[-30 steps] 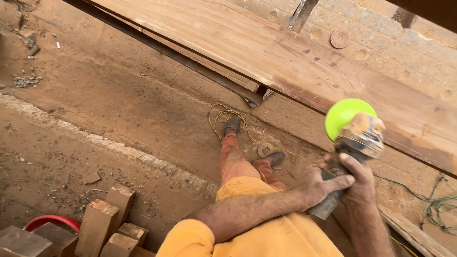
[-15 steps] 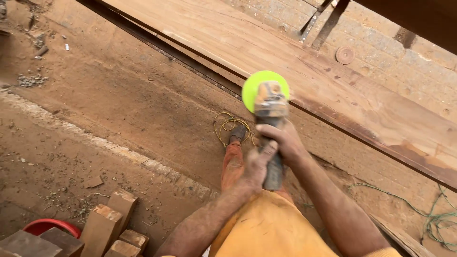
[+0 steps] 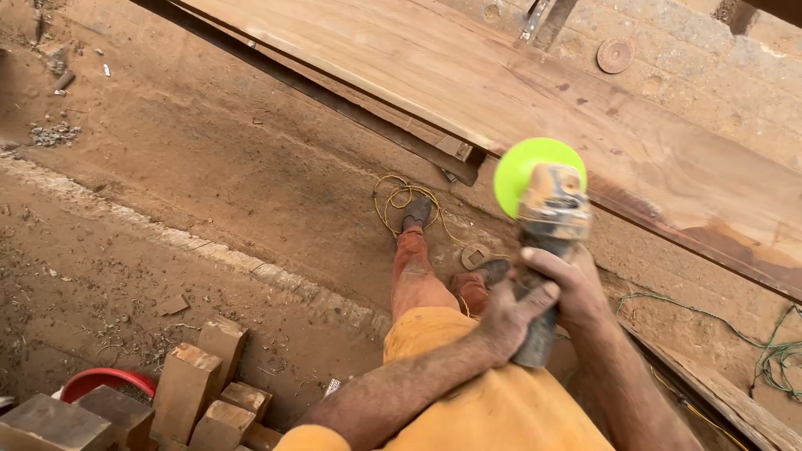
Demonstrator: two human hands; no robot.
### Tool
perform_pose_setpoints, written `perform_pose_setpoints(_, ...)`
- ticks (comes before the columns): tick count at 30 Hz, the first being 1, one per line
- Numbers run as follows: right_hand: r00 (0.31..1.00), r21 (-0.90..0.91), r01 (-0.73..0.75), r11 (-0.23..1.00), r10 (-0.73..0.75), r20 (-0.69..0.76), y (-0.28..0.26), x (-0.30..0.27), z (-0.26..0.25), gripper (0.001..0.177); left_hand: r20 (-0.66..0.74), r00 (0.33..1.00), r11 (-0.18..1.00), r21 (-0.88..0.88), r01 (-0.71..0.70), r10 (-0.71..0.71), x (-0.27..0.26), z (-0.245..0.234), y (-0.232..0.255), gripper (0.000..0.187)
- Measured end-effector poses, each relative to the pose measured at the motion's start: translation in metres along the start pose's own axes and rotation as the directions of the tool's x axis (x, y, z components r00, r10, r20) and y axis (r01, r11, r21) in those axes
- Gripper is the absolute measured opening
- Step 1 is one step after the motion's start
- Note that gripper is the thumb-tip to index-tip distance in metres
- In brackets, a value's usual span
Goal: The person sands large wooden beams using a handheld angle grinder equipped with a sanding disc.
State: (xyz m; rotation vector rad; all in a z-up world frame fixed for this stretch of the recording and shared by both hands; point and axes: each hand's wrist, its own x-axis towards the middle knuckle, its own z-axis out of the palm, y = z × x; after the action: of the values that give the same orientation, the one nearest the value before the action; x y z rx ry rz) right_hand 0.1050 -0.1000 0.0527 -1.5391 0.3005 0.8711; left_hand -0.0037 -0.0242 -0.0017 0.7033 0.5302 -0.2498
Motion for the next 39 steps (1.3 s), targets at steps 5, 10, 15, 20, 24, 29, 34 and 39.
perform_pose_setpoints(5, 0.973, 0.215, 0.096, 0.972, -0.045, -0.228, 0.05, -0.059, -0.101, 0.052, 0.211, 0.977, 0.979, 0.2, -0.028, -0.015, 0.008, 0.062, -0.064, 0.045)
perform_pose_setpoints(10, 0.921, 0.412, 0.161, 0.897, 0.014, -0.388, 0.07, -0.073, -0.144, 0.046, 0.211, 0.934, 0.878, 0.447, 0.17, -0.289, 0.016, 0.098, -0.067, 0.073)
perform_pose_setpoints(15, 0.957, 0.225, 0.097, 0.969, -0.03, -0.287, 0.029, -0.035, -0.057, 0.052, 0.112, 0.964, 0.889, 0.423, 0.173, -0.241, 0.004, 0.041, -0.016, 0.068)
perform_pose_setpoints(20, 0.999, -0.068, 0.004, 0.998, -0.001, 0.046, -0.026, 0.039, 0.086, 0.058, -0.105, 0.994, 0.999, 0.045, 0.018, -0.013, 0.001, -0.057, 0.056, 0.059)
perform_pose_setpoints(24, 0.978, -0.34, 0.125, 0.932, -0.058, 0.2, -0.05, 0.089, 0.159, 0.071, -0.293, 0.956, 0.987, -0.157, -0.022, -0.025, -0.004, -0.085, 0.139, 0.06)
perform_pose_setpoints(29, 0.987, -0.421, 0.054, 0.905, 0.014, 0.157, -0.043, 0.072, 0.126, 0.079, -0.24, 0.97, 0.987, -0.158, 0.004, -0.042, -0.005, -0.062, 0.121, 0.064)
perform_pose_setpoints(34, 0.997, -0.151, -0.064, 0.986, 0.058, -0.043, -0.002, 0.002, 0.019, 0.064, 0.008, 0.999, 0.999, 0.019, -0.051, 0.051, -0.008, -0.019, 0.005, 0.047)
perform_pose_setpoints(39, 0.982, 0.181, 0.053, 0.982, -0.018, -0.188, 0.031, -0.054, -0.063, 0.048, 0.151, 0.985, 0.947, 0.319, 0.037, -0.09, -0.003, 0.039, -0.047, 0.046)
